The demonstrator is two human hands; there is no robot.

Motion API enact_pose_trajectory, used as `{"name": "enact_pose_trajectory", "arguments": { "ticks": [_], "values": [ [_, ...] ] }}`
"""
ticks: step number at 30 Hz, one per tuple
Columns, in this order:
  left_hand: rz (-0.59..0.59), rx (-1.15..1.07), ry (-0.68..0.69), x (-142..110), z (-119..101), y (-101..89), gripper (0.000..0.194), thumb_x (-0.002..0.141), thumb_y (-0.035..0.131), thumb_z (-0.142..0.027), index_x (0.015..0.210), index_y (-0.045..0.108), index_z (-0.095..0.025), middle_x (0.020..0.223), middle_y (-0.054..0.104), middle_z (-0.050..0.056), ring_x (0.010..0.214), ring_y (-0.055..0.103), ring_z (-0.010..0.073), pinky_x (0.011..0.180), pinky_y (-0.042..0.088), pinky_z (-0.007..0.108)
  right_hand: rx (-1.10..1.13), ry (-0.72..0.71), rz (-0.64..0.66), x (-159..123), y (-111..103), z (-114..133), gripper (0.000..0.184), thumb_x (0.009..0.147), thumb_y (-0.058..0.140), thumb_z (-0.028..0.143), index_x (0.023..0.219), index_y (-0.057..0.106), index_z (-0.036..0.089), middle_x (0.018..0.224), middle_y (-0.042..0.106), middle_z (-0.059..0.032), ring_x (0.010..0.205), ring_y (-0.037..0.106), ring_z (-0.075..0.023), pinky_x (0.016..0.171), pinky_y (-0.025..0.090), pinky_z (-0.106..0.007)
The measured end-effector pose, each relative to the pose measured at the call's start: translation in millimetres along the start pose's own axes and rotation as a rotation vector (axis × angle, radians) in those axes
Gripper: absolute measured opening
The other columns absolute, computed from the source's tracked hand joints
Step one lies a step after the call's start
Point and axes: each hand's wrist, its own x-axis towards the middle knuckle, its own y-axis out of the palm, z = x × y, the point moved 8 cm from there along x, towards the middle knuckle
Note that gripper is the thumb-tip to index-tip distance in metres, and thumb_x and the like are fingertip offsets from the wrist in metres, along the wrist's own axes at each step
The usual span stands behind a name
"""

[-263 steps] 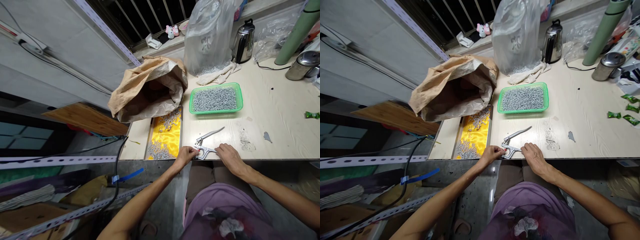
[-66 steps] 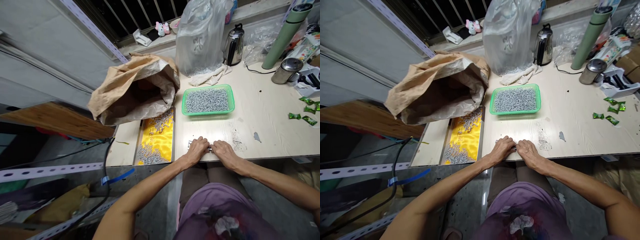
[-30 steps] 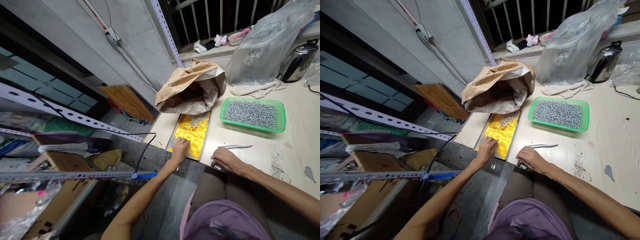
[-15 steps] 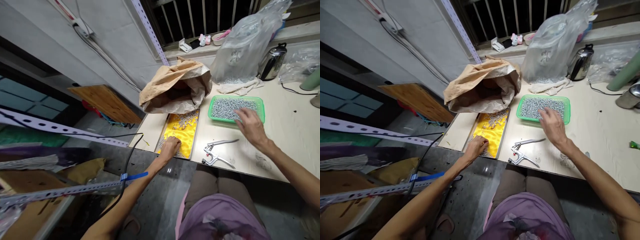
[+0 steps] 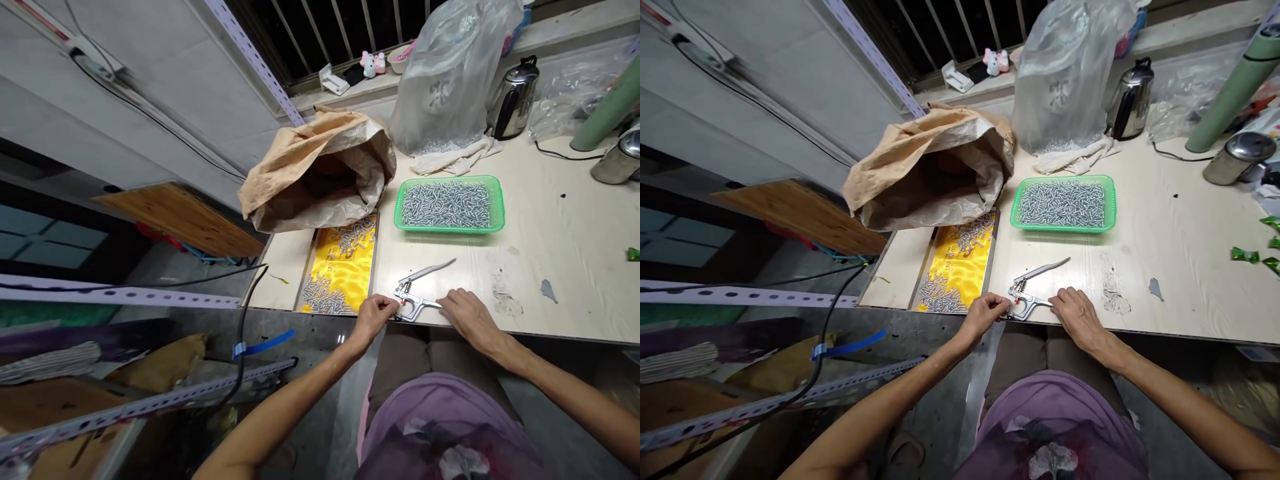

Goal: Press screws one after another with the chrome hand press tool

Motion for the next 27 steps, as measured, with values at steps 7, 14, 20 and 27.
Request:
{"name": "enact_pose_trajectory", "arguments": {
  "ticks": [7, 14, 20, 27],
  "values": [
    [0.034, -0.085, -0.079, 0.5, 8.5, 14.1, 0.024, 0.059, 0.071, -0.035, 0.062, 0.066, -0.012, 0.056, 0.061, 0.001, 0.051, 0.050, 0.0095, 0.049, 0.037, 0.020, 0.005, 0.032, -0.020, 3.6, 1.6, -8.4, 0.016, 0.091, 0.049, 0.016, 0.085, 0.064, 0.018, 0.082, 0.058, -0.0053, 0.078, 0.047, -0.0186, 0.069, 0.029, -0.030],
    [0.053, -0.018, -0.073, 4.3, 13.8, 15.5, 0.029, 0.059, 0.072, -0.040, 0.060, 0.065, -0.012, 0.053, 0.058, 0.000, 0.051, 0.048, 0.0096, 0.051, 0.037, 0.021, -0.004, 0.047, -0.011, 2.9, 2.9, -7.5, 0.014, 0.089, 0.051, 0.012, 0.085, 0.062, 0.018, 0.084, 0.060, -0.0050, 0.077, 0.047, -0.0183, 0.069, 0.028, -0.030],
    [0.122, 0.054, -0.038, 5.2, 7.6, 17.0, 0.030, 0.061, 0.071, -0.042, 0.062, 0.066, -0.012, 0.054, 0.058, 0.000, 0.054, 0.050, 0.0110, 0.054, 0.040, 0.022, -0.030, 0.027, -0.027, 4.1, 1.6, -5.6, 0.017, 0.091, 0.049, 0.013, 0.079, 0.060, 0.018, 0.080, 0.059, -0.0042, 0.073, 0.046, -0.0179, 0.067, 0.026, -0.030],
    [0.101, 0.119, 0.003, 4.2, -0.8, 16.7, 0.030, 0.063, 0.068, -0.043, 0.059, 0.065, -0.013, 0.055, 0.057, 0.000, 0.059, 0.053, 0.0131, 0.055, 0.041, 0.023, -0.031, 0.029, -0.024, 4.7, -0.2, -5.2, 0.017, 0.091, 0.048, 0.013, 0.079, 0.060, 0.018, 0.079, 0.059, -0.0041, 0.074, 0.047, -0.0175, 0.068, 0.026, -0.030]
  ]
}}
